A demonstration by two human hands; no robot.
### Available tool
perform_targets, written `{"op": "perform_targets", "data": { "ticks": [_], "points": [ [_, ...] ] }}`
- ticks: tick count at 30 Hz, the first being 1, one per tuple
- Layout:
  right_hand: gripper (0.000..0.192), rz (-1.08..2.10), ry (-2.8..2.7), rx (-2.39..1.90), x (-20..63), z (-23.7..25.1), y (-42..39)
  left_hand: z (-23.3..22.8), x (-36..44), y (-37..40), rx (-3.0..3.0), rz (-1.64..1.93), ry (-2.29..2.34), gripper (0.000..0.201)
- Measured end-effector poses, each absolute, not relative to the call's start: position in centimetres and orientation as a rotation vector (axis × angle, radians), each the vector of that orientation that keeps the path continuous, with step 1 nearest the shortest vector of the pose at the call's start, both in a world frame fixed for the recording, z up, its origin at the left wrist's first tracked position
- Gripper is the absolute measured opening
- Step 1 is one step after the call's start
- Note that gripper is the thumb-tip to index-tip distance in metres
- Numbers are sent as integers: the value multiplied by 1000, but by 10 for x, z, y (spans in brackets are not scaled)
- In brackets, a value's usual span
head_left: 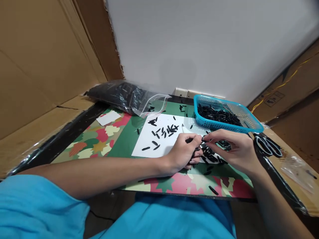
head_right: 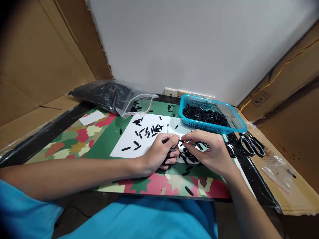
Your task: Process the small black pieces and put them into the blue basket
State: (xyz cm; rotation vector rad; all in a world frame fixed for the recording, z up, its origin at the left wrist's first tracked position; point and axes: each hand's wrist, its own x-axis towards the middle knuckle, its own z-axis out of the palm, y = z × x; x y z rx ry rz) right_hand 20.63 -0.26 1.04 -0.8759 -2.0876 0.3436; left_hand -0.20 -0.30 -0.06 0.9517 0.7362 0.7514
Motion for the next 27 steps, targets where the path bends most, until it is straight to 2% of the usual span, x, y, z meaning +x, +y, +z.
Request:
{"op": "perform_targets", "data": {
  "ticks": [6, 16, 24, 27],
  "points": [
    [17, 365, -1997, -898, 204, 3, -1, 1, -3, 1, 895, 697, 747, 52],
    [22, 385, -1919, -915, 200, 2, 1, 6, -1, 4, 866, 659, 761, 43],
    [19, 403, -1927, -921, 201, -1, 3, 2, -1, 7, 908, 672, 779, 44],
    [17, 305, -1921, -902, 201, 1, 3, 0, -2, 8, 902, 667, 757, 44]
  ]
}}
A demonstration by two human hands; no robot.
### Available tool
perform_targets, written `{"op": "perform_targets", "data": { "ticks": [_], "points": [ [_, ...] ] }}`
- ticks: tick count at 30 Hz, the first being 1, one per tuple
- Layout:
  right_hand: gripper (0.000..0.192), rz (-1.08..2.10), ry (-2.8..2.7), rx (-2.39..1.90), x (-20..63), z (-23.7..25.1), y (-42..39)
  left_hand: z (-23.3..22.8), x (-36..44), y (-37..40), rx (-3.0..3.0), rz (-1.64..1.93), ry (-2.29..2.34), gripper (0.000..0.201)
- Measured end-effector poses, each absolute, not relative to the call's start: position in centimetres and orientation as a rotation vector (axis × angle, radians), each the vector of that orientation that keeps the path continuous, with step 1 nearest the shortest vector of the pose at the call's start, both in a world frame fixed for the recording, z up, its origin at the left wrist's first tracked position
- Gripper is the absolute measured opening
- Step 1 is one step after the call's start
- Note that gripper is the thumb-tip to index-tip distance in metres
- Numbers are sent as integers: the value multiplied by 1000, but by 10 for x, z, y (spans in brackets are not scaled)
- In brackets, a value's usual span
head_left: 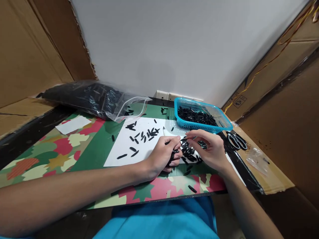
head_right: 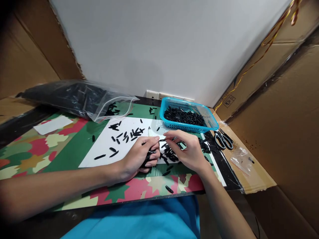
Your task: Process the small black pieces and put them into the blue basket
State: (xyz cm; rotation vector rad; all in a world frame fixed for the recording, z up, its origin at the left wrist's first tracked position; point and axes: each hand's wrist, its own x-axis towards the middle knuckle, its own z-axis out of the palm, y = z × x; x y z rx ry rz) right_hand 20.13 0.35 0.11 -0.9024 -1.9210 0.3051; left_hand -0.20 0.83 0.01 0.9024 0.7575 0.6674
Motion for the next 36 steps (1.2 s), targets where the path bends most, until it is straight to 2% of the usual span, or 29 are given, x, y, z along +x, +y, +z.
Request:
{"op": "perform_targets", "data": {
  "ticks": [7, 12, 15, 21, 28, 36],
  "points": [
    [14, -252, -1591, -1119, 223, 13, 23, -2, -3, 10, 855, 653, 731, 43],
    [20, -517, -1807, -1465, 241, 21, 36, 0, -3, 8, 842, 664, 721, 47],
    [18, -389, -1854, -1429, 233, 25, 25, 3, -3, 7, 815, 673, 704, 50],
    [10, 160, -2001, -1056, 184, 27, -33, 2, -3, 7, 812, 719, 704, 54],
    [10, 308, -1825, -1139, 160, 5, -50, -2, -1, 7, 825, 725, 718, 51],
    [9, 686, -1650, -1142, 157, 2, -45, -1, 1, 6, 939, 742, 762, 55]
  ]
}}
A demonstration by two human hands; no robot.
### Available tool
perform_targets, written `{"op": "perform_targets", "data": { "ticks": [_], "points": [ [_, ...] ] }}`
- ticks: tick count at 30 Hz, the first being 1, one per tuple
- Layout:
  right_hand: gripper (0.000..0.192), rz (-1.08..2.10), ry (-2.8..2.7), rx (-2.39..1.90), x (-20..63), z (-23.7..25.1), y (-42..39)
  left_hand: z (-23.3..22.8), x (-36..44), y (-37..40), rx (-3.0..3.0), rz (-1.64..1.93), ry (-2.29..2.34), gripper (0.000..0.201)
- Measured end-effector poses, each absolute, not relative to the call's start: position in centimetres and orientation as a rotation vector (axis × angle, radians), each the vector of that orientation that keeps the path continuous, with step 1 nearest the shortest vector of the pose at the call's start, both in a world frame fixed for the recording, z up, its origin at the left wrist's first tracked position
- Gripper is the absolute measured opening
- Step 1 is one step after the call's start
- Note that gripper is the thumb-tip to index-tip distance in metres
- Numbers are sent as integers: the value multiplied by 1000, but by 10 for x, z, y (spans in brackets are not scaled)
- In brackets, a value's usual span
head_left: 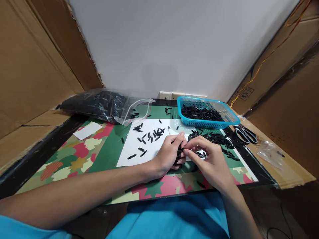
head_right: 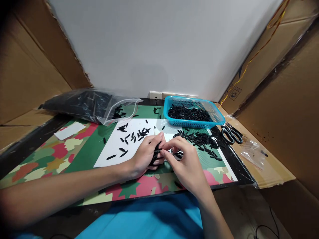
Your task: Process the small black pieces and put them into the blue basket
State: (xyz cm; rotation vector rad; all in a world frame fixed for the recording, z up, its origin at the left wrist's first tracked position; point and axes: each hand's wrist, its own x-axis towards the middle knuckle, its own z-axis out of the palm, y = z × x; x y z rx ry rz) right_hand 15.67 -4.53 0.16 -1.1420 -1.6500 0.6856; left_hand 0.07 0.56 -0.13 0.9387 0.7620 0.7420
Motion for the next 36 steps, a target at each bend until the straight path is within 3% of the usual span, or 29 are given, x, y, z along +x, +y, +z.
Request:
{"op": "perform_targets", "data": {
  "ticks": [16, 36],
  "points": [
    [8, 758, -1676, -1110, 150, 5, -47, -1, 1, 7, 989, 789, 860, 51],
    [6, 593, -1544, -1061, 161, 0, -46, 6, 0, 6, 971, 695, 804, 50]
  ]
}}
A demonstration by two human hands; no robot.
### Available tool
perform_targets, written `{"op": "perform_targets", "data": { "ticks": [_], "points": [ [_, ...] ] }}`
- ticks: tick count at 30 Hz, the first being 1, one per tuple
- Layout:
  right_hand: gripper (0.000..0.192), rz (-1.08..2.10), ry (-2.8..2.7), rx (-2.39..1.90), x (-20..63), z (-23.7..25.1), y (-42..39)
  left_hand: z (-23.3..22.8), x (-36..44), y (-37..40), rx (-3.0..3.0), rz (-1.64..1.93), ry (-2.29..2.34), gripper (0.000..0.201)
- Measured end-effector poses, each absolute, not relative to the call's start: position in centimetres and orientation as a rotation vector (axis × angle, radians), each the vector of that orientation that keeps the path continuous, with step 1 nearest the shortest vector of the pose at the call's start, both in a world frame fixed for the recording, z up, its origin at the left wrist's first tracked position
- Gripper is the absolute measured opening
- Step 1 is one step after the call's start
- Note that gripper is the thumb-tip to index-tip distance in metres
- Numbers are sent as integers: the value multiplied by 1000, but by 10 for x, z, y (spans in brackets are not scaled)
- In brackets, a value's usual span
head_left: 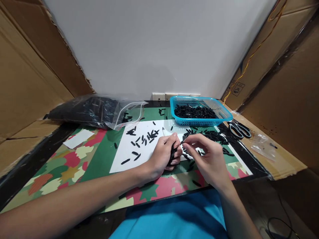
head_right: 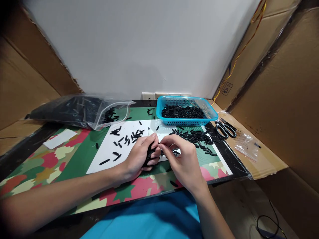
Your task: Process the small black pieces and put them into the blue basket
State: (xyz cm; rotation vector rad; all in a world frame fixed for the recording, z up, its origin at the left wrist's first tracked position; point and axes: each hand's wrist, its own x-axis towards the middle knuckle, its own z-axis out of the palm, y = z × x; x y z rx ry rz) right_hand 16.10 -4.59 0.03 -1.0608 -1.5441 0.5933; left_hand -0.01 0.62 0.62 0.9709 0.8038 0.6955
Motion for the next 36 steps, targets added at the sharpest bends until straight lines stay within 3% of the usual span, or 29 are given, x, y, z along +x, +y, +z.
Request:
{"op": "perform_targets", "data": {
  "ticks": [15, 36],
  "points": [
    [19, 768, -1345, -1068, 167, -9, -37, 2, -2, 5, 1015, 638, 765, 47],
    [10, 645, -1465, -1135, 168, 2, -34, 3, -1, 11, 1047, 708, 807, 49]
  ]
}}
